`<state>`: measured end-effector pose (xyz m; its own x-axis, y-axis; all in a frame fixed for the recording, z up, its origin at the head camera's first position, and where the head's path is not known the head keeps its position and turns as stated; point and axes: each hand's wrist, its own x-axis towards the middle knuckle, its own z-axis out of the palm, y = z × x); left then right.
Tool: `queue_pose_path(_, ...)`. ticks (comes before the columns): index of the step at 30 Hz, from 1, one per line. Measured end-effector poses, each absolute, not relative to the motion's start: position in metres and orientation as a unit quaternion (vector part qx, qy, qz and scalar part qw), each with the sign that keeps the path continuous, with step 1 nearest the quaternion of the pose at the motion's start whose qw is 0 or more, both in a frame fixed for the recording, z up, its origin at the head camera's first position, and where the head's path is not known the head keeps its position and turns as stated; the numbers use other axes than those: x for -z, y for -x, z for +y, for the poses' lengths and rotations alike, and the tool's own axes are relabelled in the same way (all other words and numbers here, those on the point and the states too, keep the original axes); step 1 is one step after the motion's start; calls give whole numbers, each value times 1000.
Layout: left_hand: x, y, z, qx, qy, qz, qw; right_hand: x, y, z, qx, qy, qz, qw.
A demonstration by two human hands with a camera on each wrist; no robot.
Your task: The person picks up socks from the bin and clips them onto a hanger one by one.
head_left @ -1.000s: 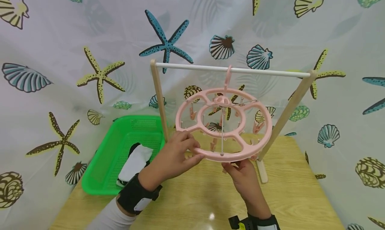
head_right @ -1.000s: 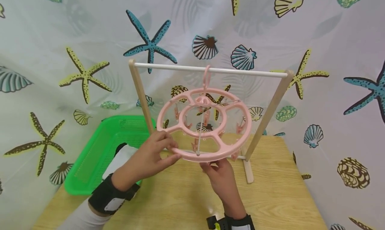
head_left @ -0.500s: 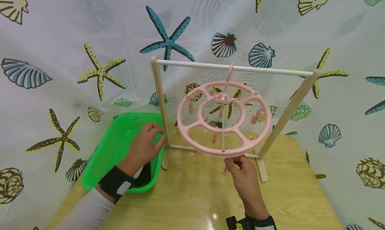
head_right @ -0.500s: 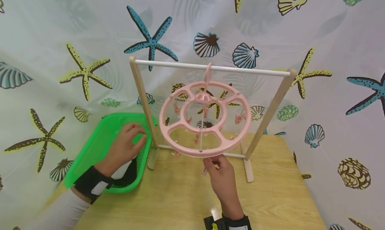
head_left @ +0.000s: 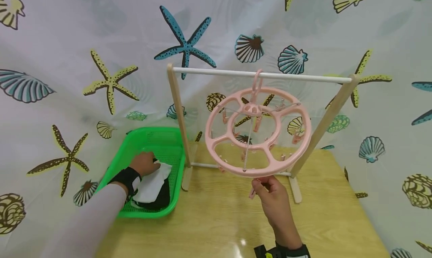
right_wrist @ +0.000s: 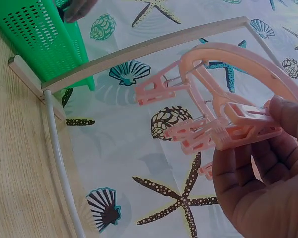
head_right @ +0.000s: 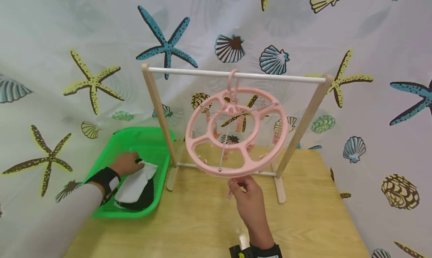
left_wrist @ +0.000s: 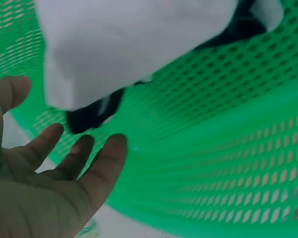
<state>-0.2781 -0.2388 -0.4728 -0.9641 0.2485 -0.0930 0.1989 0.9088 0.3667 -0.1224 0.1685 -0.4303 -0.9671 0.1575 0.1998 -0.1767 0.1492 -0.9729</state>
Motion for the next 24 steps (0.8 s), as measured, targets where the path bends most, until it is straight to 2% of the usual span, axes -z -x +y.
queue_pose_path(3, 491, 283, -242, -217, -46, 966, 132, 429, 122, 169, -647, -13, -752, 126)
queue_pose_path(6, 501, 285, -240, -245, 2, 958, 148, 429, 121, 171, -645, -15, -753, 129)
queue_pose_path(13, 496, 282, -228, -208, 7, 972, 104, 427, 120, 173, -654, -13, -745, 132)
queue_pose_path(24, 490, 272, -227, -163, -43, 985, 33, 423, 119, 172, -659, 4, -742, 119)
